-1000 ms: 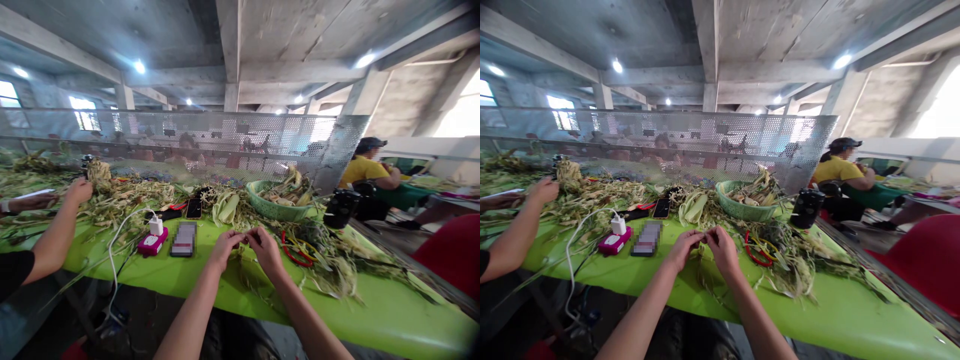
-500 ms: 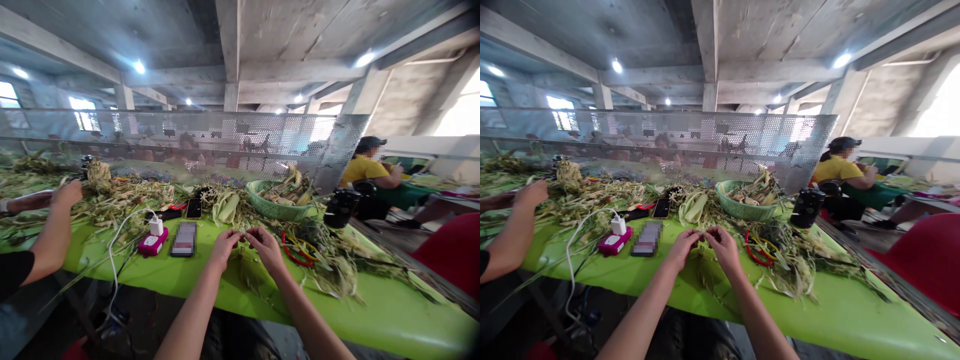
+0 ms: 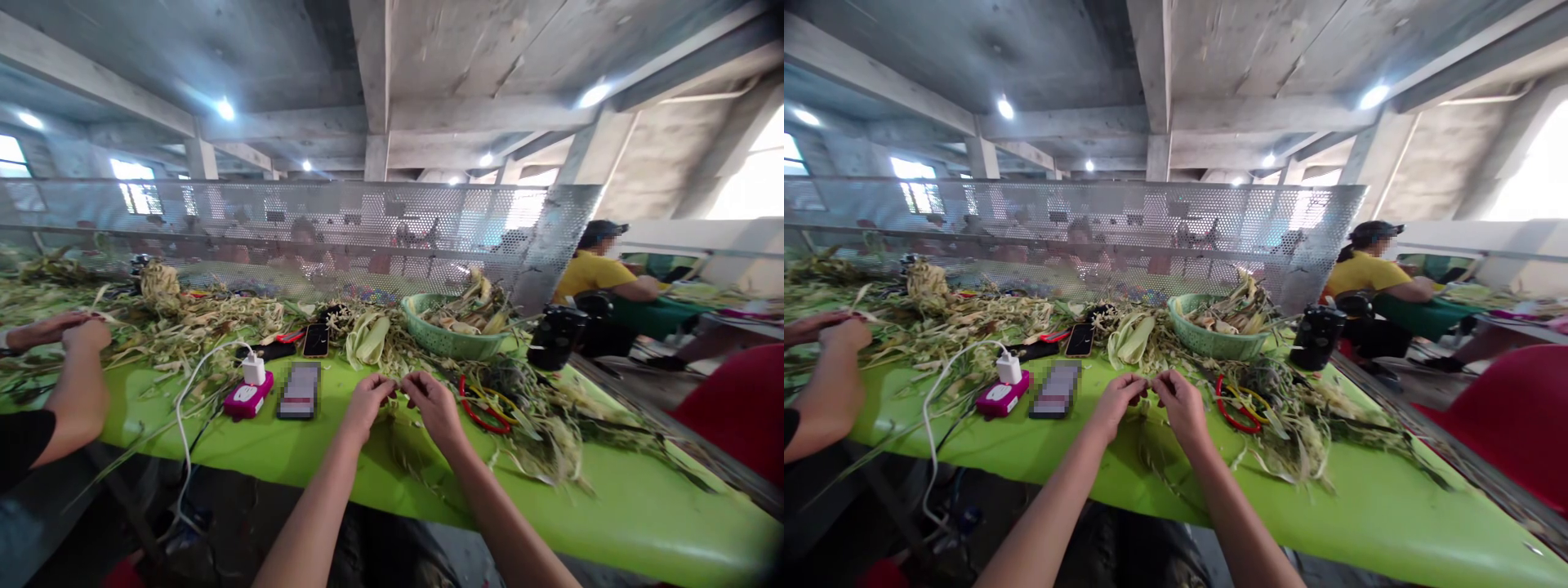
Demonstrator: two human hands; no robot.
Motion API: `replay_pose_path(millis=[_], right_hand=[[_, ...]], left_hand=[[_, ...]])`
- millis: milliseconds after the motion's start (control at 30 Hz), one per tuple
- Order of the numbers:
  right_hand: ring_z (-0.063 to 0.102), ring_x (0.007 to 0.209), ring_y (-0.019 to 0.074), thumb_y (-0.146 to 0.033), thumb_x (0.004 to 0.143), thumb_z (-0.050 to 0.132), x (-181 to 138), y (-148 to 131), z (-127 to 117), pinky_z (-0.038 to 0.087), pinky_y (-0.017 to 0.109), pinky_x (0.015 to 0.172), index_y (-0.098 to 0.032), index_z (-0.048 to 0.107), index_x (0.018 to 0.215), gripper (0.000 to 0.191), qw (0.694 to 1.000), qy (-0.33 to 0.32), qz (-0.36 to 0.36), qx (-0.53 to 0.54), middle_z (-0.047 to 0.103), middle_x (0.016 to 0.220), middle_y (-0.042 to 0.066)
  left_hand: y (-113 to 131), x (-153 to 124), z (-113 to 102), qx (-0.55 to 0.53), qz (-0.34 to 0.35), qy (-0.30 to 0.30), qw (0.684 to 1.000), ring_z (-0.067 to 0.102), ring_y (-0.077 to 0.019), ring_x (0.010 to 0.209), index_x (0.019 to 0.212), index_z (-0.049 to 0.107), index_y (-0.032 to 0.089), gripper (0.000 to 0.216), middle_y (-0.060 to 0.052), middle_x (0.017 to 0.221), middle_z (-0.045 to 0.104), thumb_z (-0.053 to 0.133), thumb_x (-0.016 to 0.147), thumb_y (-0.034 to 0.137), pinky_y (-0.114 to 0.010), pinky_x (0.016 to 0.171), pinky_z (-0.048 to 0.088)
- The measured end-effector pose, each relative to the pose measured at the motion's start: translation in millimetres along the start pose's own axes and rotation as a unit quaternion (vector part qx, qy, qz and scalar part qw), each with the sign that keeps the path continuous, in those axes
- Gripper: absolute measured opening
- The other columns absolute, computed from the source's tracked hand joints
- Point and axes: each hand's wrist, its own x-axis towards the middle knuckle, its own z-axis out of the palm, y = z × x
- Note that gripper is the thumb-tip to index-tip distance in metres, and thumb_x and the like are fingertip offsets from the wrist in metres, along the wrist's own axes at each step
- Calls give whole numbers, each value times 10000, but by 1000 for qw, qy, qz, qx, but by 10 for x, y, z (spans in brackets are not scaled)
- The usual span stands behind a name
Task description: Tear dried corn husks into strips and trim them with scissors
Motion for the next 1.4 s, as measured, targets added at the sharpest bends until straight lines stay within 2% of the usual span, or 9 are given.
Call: replay_pose_path(millis=[100, 167, 300, 433, 633, 800, 1067, 1200, 1400], right_hand=[[526, 597, 153, -445, 819, 577, -16, -56, -7, 430, 254, 555, -203, 612, 867, 249, 999, 28, -36, -9, 619, 747, 22], [533, 626, 159, -412, 816, 595, -26, -104, -9, 435, 264, 576, -211, 638, 907, 225, 997, 20, -67, -23, 626, 814, 38], [561, 676, 181, -371, 813, 609, -32, -173, -6, 453, 294, 611, -225, 686, 861, 171, 993, -3, -104, -58, 632, 879, 63], [575, 707, 202, -366, 821, 596, -26, -189, -12, 456, 311, 632, -224, 678, 801, 165, 991, 7, -106, -78, 633, 825, 60], [553, 640, 180, -384, 797, 619, -26, -167, 1, 435, 283, 600, -207, 642, 783, 179, 997, 15, -59, -44, 633, 729, 31], [540, 602, 166, -480, 744, 653, -4, -111, 7, 442, 275, 575, -186, 616, 761, 297, 998, 13, 9, 65, 619, 664, 19], [523, 604, 150, -460, 686, 702, 12, -114, -17, 437, 263, 556, -180, 601, 763, 307, 992, 12, 39, 121, 585, 667, 10], [549, 634, 160, -458, 696, 696, 17, -77, -19, 456, 267, 562, -177, 620, 903, 358, 988, -9, 59, 141, 618, 737, 30], [499, 568, 139, -459, 702, 688, 14, -51, -22, 424, 254, 526, -174, 621, 734, 295, 994, 1, 52, 94, 586, 639, 7]], left_hand=[[-28, 24, -17, -34, -19, 20, 999, 427, -92, 548, 651, 596, 152, 220, 11, 591, 532, 666, 670, 359, -233, 541, 304], [-42, 35, -24, -59, -23, 23, 998, 429, -89, 551, 643, 592, 151, 226, 11, 594, 530, 678, 651, 360, -230, 538, 307], [-41, 28, -26, -80, -34, 18, 996, 428, -88, 551, 648, 599, 151, 250, 10, 596, 521, 693, 624, 381, -227, 527, 312], [-26, 15, -20, -110, -45, 8, 993, 434, -86, 554, 660, 592, 158, 227, 4, 614, 538, 705, 598, 344, -217, 523, 316], [2, 0, 4, -104, -21, -4, 994, 464, -86, 576, 669, 583, 167, 159, -2, 657, 585, 679, 635, 290, -211, 557, 339], [32, -27, 30, -24, 33, -19, 999, 488, -108, 626, 708, 600, 169, 147, -2, 679, 585, 639, 698, 310, -224, 601, 358], [106, -86, 57, 102, 129, -23, 986, 507, -144, 687, 754, 613, 186, 178, -2, 701, 581, 579, 774, 360, -236, 663, 383], [120, -92, 58, 109, 124, -12, 986, 485, -135, 644, 716, 612, 194, 190, 15, 661, 565, 594, 758, 378, -230, 642, 370], [69, -52, 36, 110, 120, 7, 987, 535, -154, 698, 791, 637, 179, 210, -17, 728, 617, 613, 760, 386, -250, 669, 403]])
